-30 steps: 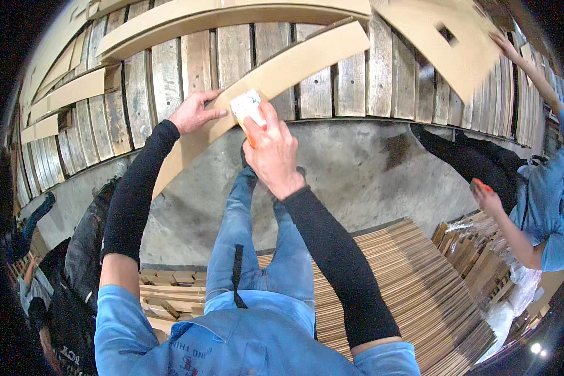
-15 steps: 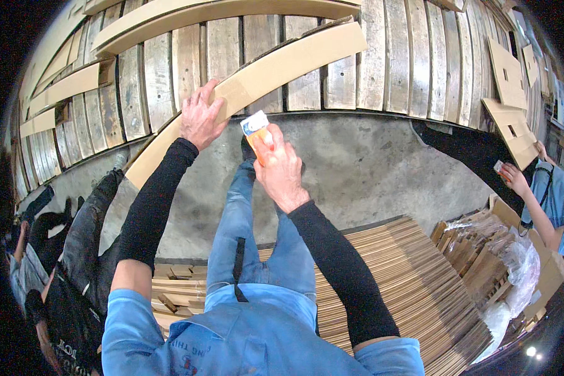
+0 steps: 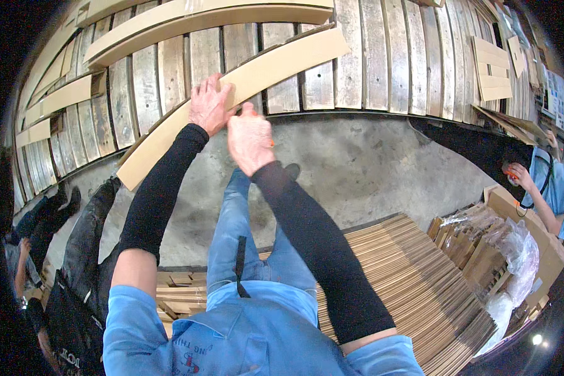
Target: The person walks through a warehouse and begins assembling flat cardboard pieces into boxes using a handheld tape dispenser. They repeatedly fold flaps and apply tape to secure the box structure while other workers perform similar tasks nearby.
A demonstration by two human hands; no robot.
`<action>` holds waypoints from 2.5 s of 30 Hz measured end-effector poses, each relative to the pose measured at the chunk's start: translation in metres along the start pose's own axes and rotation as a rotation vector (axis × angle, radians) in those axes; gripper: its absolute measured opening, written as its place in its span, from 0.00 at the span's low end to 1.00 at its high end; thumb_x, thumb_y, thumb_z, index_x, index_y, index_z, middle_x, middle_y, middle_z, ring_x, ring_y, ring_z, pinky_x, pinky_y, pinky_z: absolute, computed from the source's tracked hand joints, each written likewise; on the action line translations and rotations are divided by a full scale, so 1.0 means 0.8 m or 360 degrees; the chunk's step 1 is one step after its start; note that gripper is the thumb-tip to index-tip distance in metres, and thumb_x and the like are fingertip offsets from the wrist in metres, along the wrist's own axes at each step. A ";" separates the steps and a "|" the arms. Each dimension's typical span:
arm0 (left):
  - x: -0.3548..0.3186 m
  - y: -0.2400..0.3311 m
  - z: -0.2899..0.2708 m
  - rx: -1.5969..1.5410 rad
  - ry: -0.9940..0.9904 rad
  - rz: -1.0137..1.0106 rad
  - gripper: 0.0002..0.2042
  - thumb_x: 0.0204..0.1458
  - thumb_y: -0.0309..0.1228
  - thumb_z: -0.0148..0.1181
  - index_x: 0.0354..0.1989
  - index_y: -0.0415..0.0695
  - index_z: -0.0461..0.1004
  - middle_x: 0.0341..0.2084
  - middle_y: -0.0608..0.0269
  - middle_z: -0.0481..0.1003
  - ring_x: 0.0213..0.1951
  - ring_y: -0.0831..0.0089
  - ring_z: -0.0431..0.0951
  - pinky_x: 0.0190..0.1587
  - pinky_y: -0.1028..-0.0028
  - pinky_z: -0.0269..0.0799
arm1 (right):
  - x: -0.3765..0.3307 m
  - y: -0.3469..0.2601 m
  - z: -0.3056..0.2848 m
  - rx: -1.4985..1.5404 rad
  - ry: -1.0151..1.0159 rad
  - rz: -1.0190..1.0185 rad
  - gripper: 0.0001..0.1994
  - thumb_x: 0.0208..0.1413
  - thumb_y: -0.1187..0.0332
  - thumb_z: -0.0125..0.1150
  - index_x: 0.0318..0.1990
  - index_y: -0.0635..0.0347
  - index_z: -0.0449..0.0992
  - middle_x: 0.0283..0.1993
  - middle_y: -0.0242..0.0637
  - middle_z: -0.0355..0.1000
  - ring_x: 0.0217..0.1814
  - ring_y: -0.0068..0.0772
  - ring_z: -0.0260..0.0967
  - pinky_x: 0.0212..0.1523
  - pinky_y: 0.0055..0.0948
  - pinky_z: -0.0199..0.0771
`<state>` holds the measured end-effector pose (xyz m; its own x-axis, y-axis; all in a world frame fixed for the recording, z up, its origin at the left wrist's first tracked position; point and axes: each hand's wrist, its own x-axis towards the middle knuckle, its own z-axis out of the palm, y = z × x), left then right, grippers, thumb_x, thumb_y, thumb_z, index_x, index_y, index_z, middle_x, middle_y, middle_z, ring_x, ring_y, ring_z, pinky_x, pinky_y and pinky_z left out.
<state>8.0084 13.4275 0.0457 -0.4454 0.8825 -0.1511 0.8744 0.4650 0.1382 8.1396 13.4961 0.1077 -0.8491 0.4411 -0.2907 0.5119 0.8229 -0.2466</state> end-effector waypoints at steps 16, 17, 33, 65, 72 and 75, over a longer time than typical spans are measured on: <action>-0.019 -0.242 -0.120 0.0474 -0.0348 -0.0593 0.36 0.39 0.38 0.75 0.61 0.53 0.68 0.67 0.45 0.59 0.69 0.44 0.57 0.67 0.37 0.53 | -0.386 0.281 -0.039 0.0414 -0.0079 0.1106 0.23 0.42 0.67 0.69 0.50 0.57 0.82 0.52 0.49 0.75 0.54 0.45 0.75 0.54 0.42 0.77; -0.001 -0.228 -0.129 0.0408 -0.0362 -0.0566 0.37 0.39 0.40 0.75 0.61 0.53 0.68 0.68 0.45 0.59 0.69 0.44 0.57 0.68 0.37 0.52 | -0.418 0.296 -0.023 0.0649 0.0019 0.1349 0.23 0.42 0.69 0.69 0.50 0.61 0.81 0.51 0.47 0.76 0.53 0.43 0.75 0.53 0.39 0.77; 0.360 0.134 -0.133 -0.0455 0.0116 0.0119 0.24 0.51 0.44 0.67 0.52 0.43 0.73 0.63 0.48 0.66 0.63 0.48 0.66 0.64 0.51 0.62 | -0.222 0.476 -0.020 0.3515 0.0236 0.1760 0.25 0.56 0.63 0.57 0.62 0.60 0.69 0.61 0.39 0.72 0.60 0.41 0.71 0.58 0.45 0.72; 0.912 0.085 -0.160 0.0479 -0.0280 -0.0281 0.10 0.50 0.33 0.58 0.34 0.44 0.83 0.32 0.45 0.81 0.39 0.49 0.84 0.43 0.54 0.81 | 0.010 0.740 -0.199 0.2914 0.0170 0.1714 0.28 0.48 0.80 0.53 0.62 0.68 0.71 0.53 0.39 0.77 0.48 0.35 0.77 0.47 0.34 0.82; 0.860 0.068 -0.496 0.0490 0.0050 0.0189 0.13 0.49 0.31 0.54 0.41 0.39 0.78 0.34 0.43 0.77 0.41 0.46 0.77 0.46 0.51 0.73 | 0.025 0.767 -0.220 0.3028 0.0457 0.1640 0.26 0.48 0.79 0.53 0.60 0.68 0.71 0.48 0.37 0.76 0.41 0.32 0.78 0.43 0.32 0.81; 0.774 0.152 -0.616 0.0522 0.0053 0.0163 0.12 0.47 0.29 0.56 0.38 0.38 0.75 0.29 0.45 0.72 0.40 0.46 0.72 0.47 0.53 0.68 | 0.035 0.781 -0.228 0.3054 0.0452 0.1543 0.27 0.49 0.77 0.52 0.60 0.67 0.71 0.51 0.37 0.76 0.44 0.31 0.77 0.42 0.31 0.81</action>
<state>7.7443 14.0656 0.4514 -0.3534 0.9278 -0.1200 0.9278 0.3311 -0.1720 8.4118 14.0881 0.1138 -0.2125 0.5618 -0.7995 -0.0067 -0.8190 -0.5737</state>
